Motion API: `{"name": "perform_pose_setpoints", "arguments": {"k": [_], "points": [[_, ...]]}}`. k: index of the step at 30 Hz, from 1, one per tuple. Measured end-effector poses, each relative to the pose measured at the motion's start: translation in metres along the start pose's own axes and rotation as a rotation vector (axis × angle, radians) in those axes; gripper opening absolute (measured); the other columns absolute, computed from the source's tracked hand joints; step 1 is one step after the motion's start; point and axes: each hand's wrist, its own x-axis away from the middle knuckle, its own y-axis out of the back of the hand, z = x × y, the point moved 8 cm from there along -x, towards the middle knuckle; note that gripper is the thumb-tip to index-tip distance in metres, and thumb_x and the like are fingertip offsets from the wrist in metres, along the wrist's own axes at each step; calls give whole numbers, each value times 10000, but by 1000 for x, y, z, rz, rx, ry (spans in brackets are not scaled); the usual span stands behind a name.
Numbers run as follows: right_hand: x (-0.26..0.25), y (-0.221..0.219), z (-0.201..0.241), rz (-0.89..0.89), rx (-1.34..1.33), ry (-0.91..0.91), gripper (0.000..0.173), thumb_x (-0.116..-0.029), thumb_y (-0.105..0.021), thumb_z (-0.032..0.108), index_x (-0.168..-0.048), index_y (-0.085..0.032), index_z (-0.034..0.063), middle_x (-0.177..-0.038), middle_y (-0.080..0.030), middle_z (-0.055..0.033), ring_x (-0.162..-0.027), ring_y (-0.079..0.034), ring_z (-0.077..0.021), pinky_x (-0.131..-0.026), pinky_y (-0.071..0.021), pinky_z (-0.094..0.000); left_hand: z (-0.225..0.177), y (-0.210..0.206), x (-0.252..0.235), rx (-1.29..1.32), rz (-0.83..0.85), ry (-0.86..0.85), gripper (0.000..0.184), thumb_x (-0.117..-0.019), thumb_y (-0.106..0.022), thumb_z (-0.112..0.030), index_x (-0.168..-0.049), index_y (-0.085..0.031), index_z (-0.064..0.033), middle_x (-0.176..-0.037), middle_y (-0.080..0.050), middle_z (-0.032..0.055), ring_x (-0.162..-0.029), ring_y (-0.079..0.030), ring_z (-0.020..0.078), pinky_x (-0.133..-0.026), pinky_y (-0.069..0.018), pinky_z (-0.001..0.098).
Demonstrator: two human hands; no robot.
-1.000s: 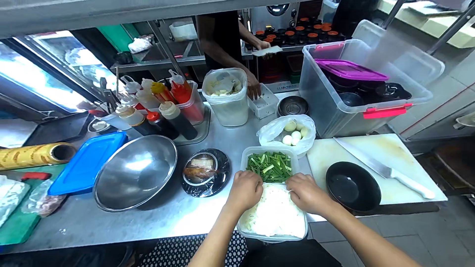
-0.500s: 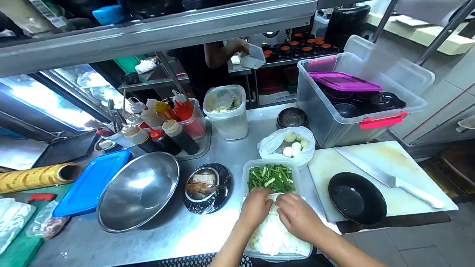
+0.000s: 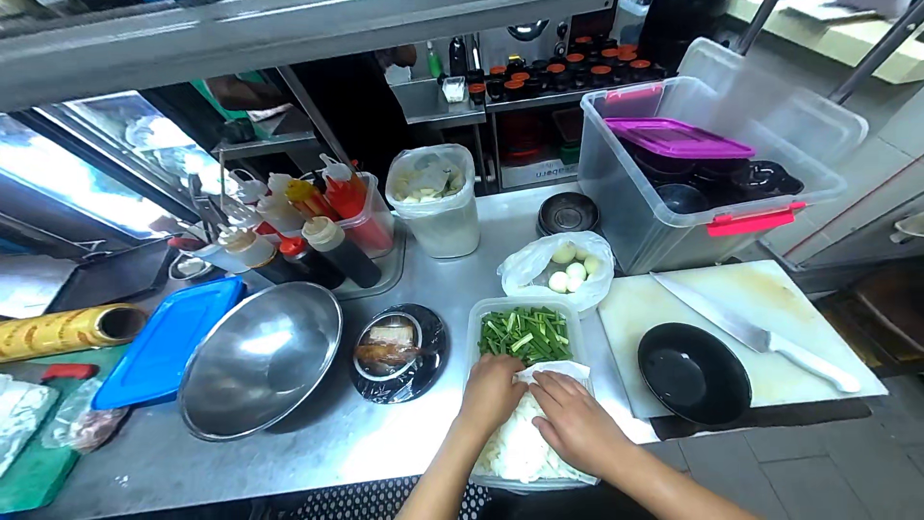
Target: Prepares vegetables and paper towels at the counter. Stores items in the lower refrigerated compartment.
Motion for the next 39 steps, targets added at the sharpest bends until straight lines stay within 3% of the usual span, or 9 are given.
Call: {"name": "perform_pose_setpoints", "arguments": {"k": [8,12,15,20,24,28,31,35,39], "points": [[15,-20,12,108,-5,56,786,-1057,-274,632,-1586,-361,57,-1675,-318,-138,-1565,-258,-319,-1272,-198,-553,-2,-5,21,-79,-84,-94,381,-1066,-442,-393,-1304,-694,-234,-1312,-675,-17,-1279,-581,202,-1106,-450,436],[15,-29,14,205,36,62,790,-1072,-234,607,-1620,-268,38,-1712,-201,-163,-1588,-168,-340,-1275,-150,-575,-3,-7,23,-99,-93,-92,399,-1077,-406,-405,-1276,-707,-234,-1306,-677,-29,-1275,-581,191,-1097,-454,423],[14,-35,14,228,63,37,773,-1072,-286,570,-1629,-234,35,-1720,-161,-166,-1597,-133,-328,-1278,-133,-573,-3,-12,24,-137,-148,-115,400,-1080,-398,-406,-1280,-699,-233,-1303,-677,-28,-1261,-589,197,-1070,-473,428],[14,-31,12,136,75,80,768,-1066,-312,587,-1620,-275,57,-1709,-212,-163,-1586,-186,-327,-1272,-174,-565,2,-13,43,-124,-367,-200,445,-1093,-359,-429,-1390,-637,-249,-1430,-618,-26,-1395,-510,207,-1169,-407,461],[19,-13,10,132,-63,122,694,-1082,-338,558,-1584,-368,81,-1686,-293,-131,-1574,-237,-294,-1281,-196,-524,-9,-5,87,-50,-605,-323,378,-1073,-442,-317,-1324,-686,-175,-1431,-623,57,-1404,-513,284,-1159,-433,514],[32,0,14,60,-31,270,630,-1103,-307,511,-1581,-397,110,-1683,-317,-91,-1577,-236,-254,-1288,-197,-501,-10,-45,117,-113,-458,-316,515,-1090,-387,-403,-1496,-541,-127,-1577,-485,80,-1505,-379,313,-1214,-356,535],[42,-10,17,84,37,392,706,-1089,-291,573,-1599,-353,88,-1683,-308,-116,-1573,-246,-276,-1278,-210,-527,-4,-66,121,-224,-393,-321,620,-1091,-330,-492,-1540,-473,-88,-1631,-407,91,-1535,-325,305,-1233,-315,538],[45,-24,19,210,122,370,850,-1054,-222,668,-1619,-268,33,-1702,-234,-166,-1583,-203,-320,-1283,-175,-540,-3,-74,117,-300,-322,-310,765,-1067,-263,-605,-1579,-396,-53,-1652,-362,118,-1542,-309,309,-1244,-289,543],[42,-32,19,289,147,318,945,-1015,-217,738,-1629,-231,20,-1711,-191,-181,-1589,-169,-341,-1283,-156,-558,-4,-75,114,-300,-243,-261,794,-1060,-236,-623,-1593,-365,-48,-1671,-325,106,-1553,-281,306,-1252,-271,538]]}}
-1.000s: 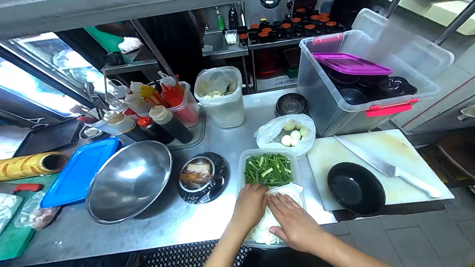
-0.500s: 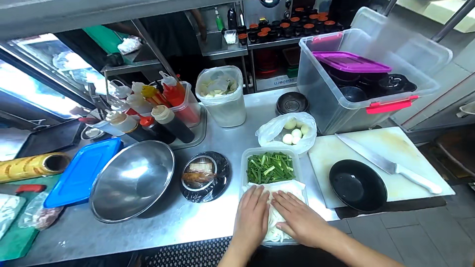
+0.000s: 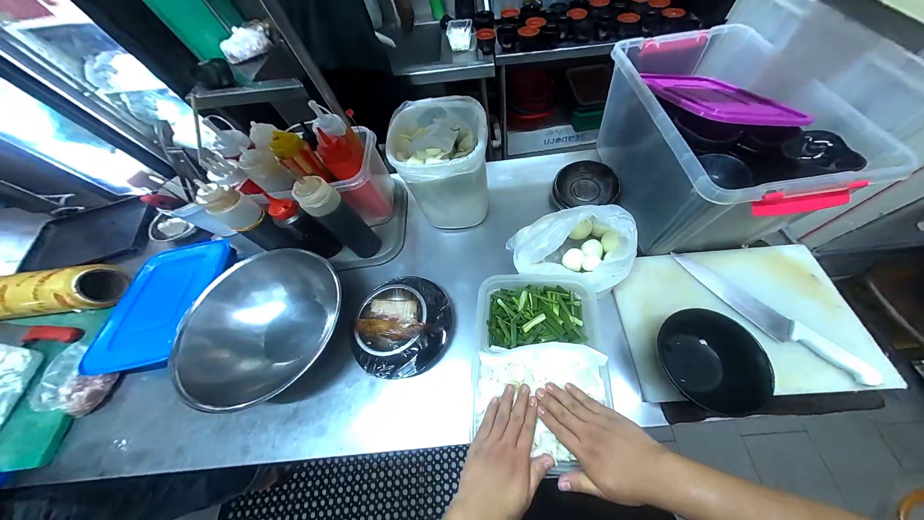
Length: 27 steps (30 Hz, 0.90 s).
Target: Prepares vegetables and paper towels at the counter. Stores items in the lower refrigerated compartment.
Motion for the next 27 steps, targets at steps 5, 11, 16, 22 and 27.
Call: {"name": "perform_pose_setpoints", "arguments": {"k": [5,11,16,22,27], "points": [[-3,-4,1,55,-11,-43,993,-993,-227,765,-1628,-213,2,-1714,-163,-193,-1591,-149,-352,-1284,-138,-563,0,-6,-2,-17,63,34,830,-1051,-183,-649,-1605,-336,-50,-1684,-297,97,-1558,-270,297,-1258,-247,533],[0,-2,-3,22,-52,-12,1001,-982,-250,780,-1634,-207,22,-1714,-177,-178,-1594,-146,-335,-1291,-127,-545,0,-3,-3,-28,91,27,838,-1043,-202,-665,-1612,-322,-63,-1690,-283,95,-1565,-250,295,-1264,-230,529],[11,24,-10,-192,-234,42,757,-1053,-390,613,-1561,-402,52,-1674,-314,-148,-1576,-238,-260,-1297,-191,-462,4,13,0,103,-26,-4,791,-1034,-333,-663,-1583,-403,-98,-1653,-368,88,-1557,-276,275,-1270,-240,523],[36,62,-15,-742,-409,-27,377,-1121,-391,264,-1326,-649,81,-1395,-637,-111,-1345,-579,-201,-1143,-482,-376,2,51,1,271,-316,-57,508,-1075,-451,-453,-1430,-608,-125,-1511,-561,70,-1473,-440,258,-1218,-376,498],[52,82,-9,-968,-462,-127,347,-1112,-398,290,-1134,-700,119,-889,-677,-27,-837,-663,-103,-765,-576,-275,15,82,20,563,-720,-6,298,-1059,-493,-242,-1104,-748,-95,-1072,-751,38,-1092,-696,156,-983,-578,374]]}}
